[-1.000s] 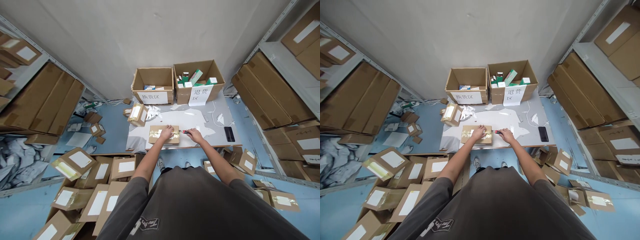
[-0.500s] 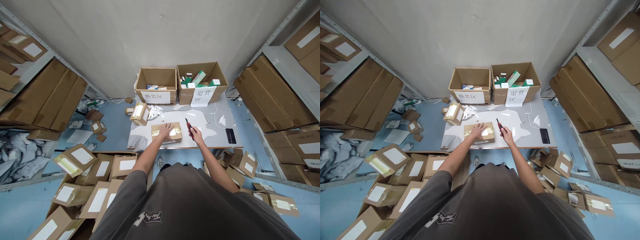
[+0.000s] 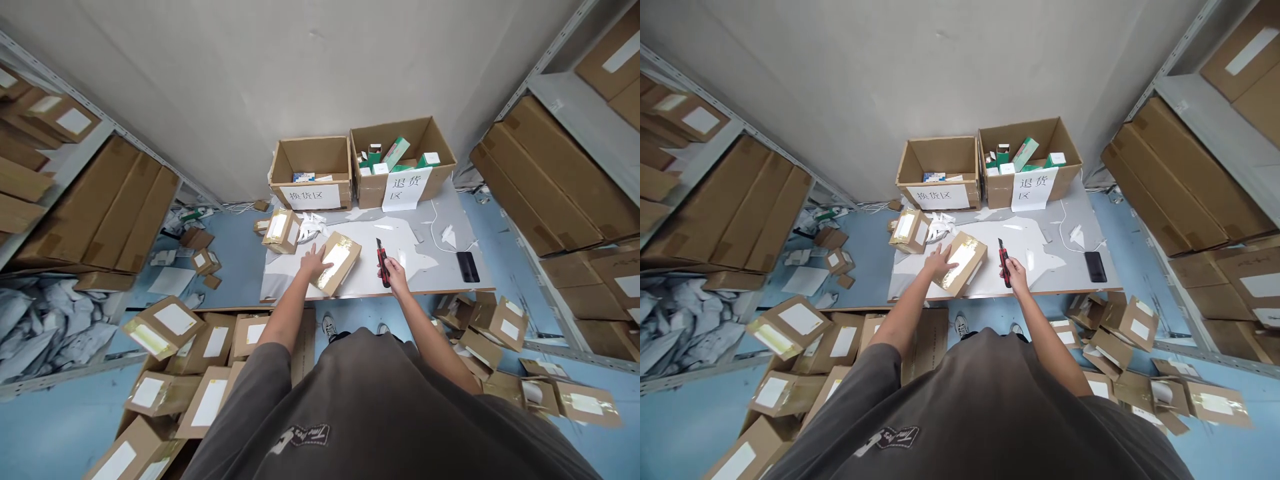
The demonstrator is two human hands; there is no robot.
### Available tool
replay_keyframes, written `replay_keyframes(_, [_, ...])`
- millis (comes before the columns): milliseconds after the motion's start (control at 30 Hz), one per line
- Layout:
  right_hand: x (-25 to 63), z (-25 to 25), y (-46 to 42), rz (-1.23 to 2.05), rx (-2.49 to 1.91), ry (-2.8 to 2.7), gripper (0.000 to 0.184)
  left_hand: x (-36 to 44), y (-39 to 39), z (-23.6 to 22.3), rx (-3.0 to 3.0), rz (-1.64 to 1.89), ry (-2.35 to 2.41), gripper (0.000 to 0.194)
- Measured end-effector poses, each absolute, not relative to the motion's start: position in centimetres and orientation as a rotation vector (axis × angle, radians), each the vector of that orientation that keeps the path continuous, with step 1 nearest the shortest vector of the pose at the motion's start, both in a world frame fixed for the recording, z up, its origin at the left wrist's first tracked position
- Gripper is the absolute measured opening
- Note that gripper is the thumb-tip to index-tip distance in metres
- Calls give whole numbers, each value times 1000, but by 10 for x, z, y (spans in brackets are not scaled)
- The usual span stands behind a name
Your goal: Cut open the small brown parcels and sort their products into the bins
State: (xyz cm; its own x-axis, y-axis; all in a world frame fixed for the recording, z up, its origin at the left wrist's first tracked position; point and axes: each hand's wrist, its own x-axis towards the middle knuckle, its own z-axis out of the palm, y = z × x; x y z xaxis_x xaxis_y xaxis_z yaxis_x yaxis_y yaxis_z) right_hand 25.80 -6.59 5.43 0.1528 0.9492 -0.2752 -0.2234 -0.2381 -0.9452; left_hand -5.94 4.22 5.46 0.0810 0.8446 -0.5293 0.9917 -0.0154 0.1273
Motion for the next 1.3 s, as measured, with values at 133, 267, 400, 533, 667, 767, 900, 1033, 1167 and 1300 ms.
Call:
replay_keyframes(133, [249, 50, -69, 1347, -1323, -761, 59, -67, 27, 50, 1677, -508, 1956, 105])
replay_keyframes(267, [240, 51, -71, 1396, -1306, -757, 57, -31, 7, 43, 1445, -416, 2142, 101])
replay_keyframes(400, [241, 54, -70, 1421, -1316, -769, 59, -16, 2, 46, 1528, -449, 2142, 96])
replay_keyframes(533, [245, 56, -67, 1409, -1304, -748, 62, -33, 10, 52, 2213, -445, 1732, 91])
replay_keyframes(667, [242, 53, -65, 1420, -1282, -716, 62, -40, 20, 53, 2449, -567, 1202, 93])
replay_keyframes(767, [239, 52, -64, 1433, -1287, -684, 62, -32, 24, 51, 2345, -617, 1256, 90])
replay_keyframes(900, [243, 50, -65, 1464, -1318, -684, 63, -26, 21, 47, 2329, -711, 1288, 115])
replay_keyframes(1033, [250, 47, -66, 1459, -1336, -701, 63, -25, 16, 48, 2384, -666, 1340, 120])
replay_keyframes(1167, [252, 43, -70, 1461, -1335, -723, 61, -7, 6, 52, 2363, -629, 1511, 116])
replay_keyframes(1300, [251, 39, -73, 1474, -1327, -711, 62, 12, -11, 52, 2305, -523, 1693, 98])
